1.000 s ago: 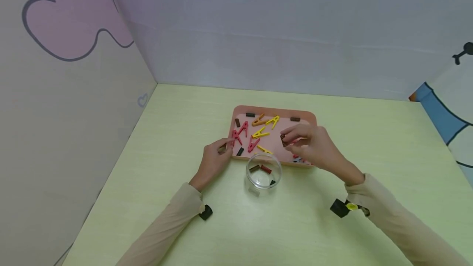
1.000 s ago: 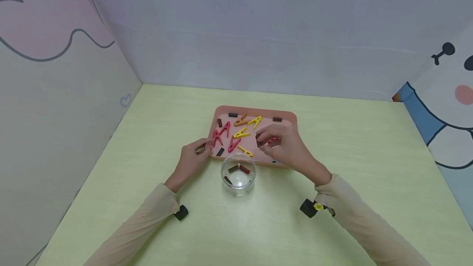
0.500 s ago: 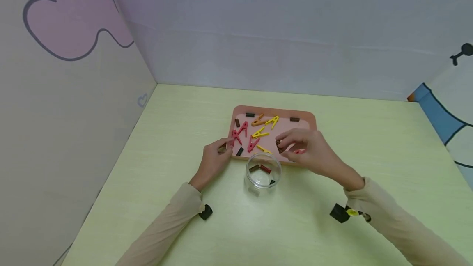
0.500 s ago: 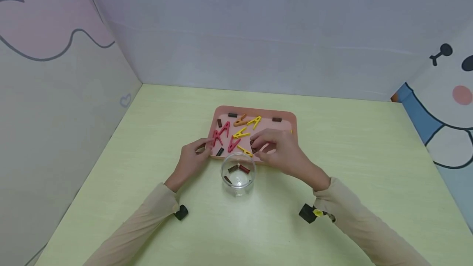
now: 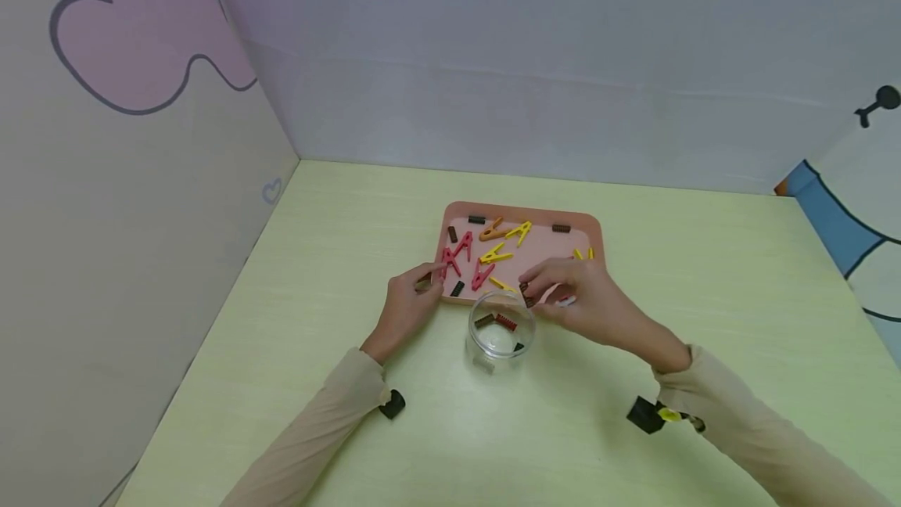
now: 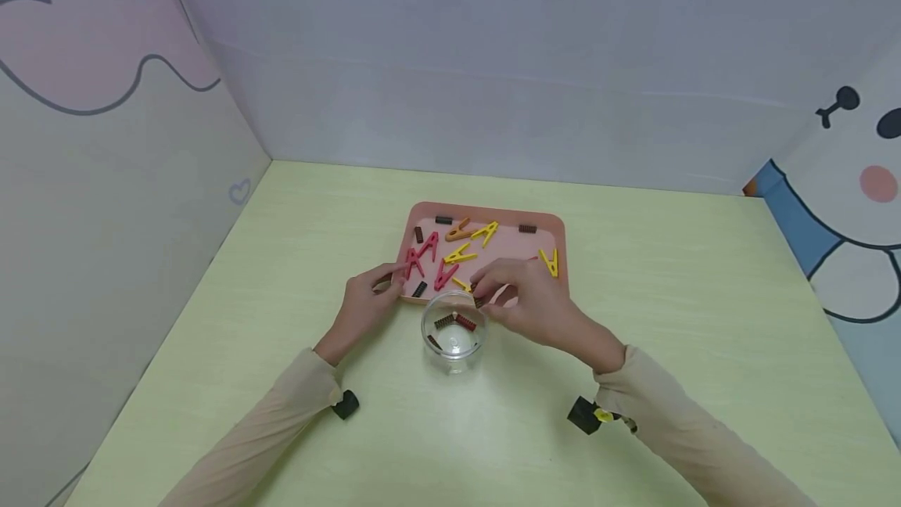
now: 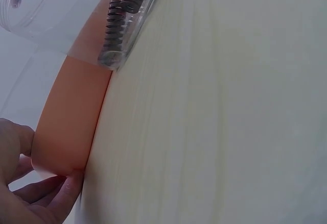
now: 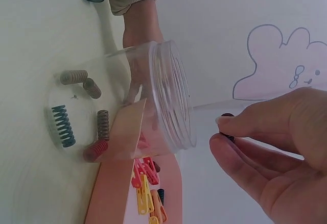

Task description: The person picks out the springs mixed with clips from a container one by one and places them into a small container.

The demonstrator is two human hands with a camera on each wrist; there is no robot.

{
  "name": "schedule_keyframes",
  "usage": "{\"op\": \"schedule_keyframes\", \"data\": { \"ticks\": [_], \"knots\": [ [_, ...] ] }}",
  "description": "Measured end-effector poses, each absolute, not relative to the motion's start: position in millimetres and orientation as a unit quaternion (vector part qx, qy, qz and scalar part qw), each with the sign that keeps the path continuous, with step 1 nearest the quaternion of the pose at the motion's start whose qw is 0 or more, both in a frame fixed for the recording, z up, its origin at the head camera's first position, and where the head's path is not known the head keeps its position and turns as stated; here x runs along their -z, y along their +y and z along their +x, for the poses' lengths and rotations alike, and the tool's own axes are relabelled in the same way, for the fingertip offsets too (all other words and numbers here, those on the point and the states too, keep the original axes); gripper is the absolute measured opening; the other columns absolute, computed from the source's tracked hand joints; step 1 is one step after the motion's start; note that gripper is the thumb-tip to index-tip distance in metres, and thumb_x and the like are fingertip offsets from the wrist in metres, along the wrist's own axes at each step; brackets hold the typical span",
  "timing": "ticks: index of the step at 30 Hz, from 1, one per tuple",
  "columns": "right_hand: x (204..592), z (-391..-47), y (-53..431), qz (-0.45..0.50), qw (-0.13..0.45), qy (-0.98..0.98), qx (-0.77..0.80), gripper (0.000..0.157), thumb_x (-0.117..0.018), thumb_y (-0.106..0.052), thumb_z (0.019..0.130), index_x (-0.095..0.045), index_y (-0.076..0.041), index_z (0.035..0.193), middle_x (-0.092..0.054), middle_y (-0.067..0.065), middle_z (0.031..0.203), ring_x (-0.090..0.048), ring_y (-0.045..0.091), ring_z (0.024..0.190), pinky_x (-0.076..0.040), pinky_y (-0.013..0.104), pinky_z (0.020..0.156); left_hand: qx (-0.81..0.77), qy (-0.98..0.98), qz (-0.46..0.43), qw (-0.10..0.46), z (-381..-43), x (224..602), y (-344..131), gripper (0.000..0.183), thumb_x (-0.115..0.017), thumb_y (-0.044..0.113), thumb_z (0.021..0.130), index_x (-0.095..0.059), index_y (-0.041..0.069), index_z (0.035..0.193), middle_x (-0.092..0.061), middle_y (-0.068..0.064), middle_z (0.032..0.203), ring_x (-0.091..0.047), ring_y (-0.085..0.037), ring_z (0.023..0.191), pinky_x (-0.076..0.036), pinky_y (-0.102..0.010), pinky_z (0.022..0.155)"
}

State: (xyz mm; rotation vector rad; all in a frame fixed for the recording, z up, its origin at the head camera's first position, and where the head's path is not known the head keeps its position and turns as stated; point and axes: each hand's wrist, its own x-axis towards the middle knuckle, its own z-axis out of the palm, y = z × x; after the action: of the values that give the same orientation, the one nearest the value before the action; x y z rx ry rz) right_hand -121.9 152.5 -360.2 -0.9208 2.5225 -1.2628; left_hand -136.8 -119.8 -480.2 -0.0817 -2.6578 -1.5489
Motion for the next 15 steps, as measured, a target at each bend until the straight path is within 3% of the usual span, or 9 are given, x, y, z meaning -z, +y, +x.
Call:
{"op": "schedule_keyframes", "data": {
  "ticks": [15],
  "knots": [
    [365.6,-120.2,143.1,-0.341,0.106,0.85,0.387,0.02,-0.074,0.003,0.076,-0.074,-0.011,0.091,-0.068,0.003,0.101,-0.062,0.018,0.092,-0.053,0.024,0.07,0.507,-0.861,-0.025,0.033,-138.0,483.0,-120.6,0.029,-0.059,0.016,0.09,-0.069,0.015,0.117,-0.065,0.0,0.116,-0.06,-0.011,0.096,-0.048,-0.029,0.075]
  ]
}}
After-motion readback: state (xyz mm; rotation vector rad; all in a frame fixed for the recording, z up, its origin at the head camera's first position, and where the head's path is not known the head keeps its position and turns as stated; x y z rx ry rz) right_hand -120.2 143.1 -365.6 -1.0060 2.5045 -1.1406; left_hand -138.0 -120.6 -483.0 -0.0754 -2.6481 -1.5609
